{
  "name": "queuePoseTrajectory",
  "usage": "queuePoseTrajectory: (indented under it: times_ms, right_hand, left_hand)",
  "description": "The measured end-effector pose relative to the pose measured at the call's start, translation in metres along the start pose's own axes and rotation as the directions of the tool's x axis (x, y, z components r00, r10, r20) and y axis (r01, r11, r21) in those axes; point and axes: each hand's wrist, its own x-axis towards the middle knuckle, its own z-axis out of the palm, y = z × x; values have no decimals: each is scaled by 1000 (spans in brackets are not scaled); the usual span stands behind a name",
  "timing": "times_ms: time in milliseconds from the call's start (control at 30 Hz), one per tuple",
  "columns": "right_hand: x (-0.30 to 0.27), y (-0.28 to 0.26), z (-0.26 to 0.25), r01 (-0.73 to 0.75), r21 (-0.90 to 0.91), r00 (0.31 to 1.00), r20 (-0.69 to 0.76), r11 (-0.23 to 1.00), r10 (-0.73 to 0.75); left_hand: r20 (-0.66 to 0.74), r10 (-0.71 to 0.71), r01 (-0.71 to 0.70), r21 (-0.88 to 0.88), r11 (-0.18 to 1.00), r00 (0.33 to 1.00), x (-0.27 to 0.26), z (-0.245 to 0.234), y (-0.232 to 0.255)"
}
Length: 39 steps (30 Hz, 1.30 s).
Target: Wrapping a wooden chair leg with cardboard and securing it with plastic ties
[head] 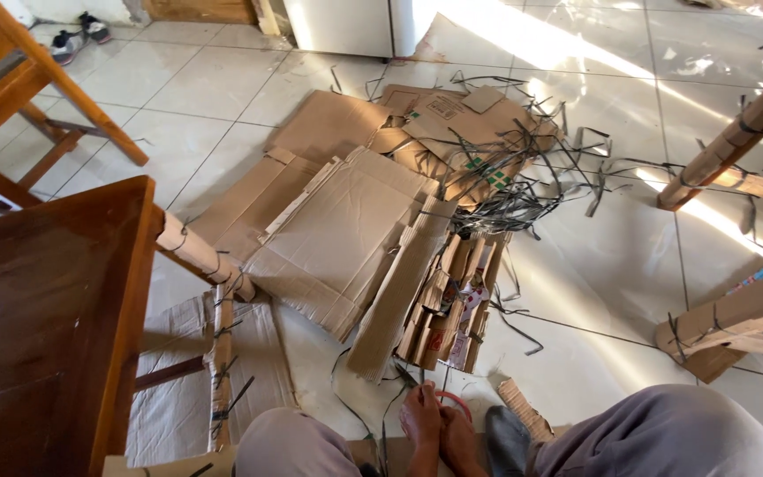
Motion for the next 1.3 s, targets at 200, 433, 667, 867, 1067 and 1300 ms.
queuePoseTrajectory:
  times_ms: [200, 433, 667, 867, 1067, 1300]
  right_hand:
    - [5, 7, -13, -113, -83, 992, 39, 990, 116]
    - [10, -3, -37, -143, -60, 990, 2, 988, 144]
    - [65, 0, -55, 63, -24, 985, -161, 998, -66]
    - [81, -69, -141, 55, 22, 990, -131, 998, -51]
    - [130, -90, -184, 91, -125, 984, -143, 988, -109]
    - [185, -95, -169, 112, -78, 990, -76, 991, -118]
  left_hand:
    - [42, 43, -46, 73, 996, 998, 0, 23, -6]
    - [226, 173, -204, 123, 971, 959, -6, 14, 41]
    - [349, 633, -701, 112, 704, 691, 61, 33, 67]
    - [537, 526, -740, 342, 580, 660, 118, 14, 112]
    - [555, 534, -757, 326, 566, 638, 151, 15, 121]
    - [611, 504, -767, 295, 570, 610, 177, 52, 74]
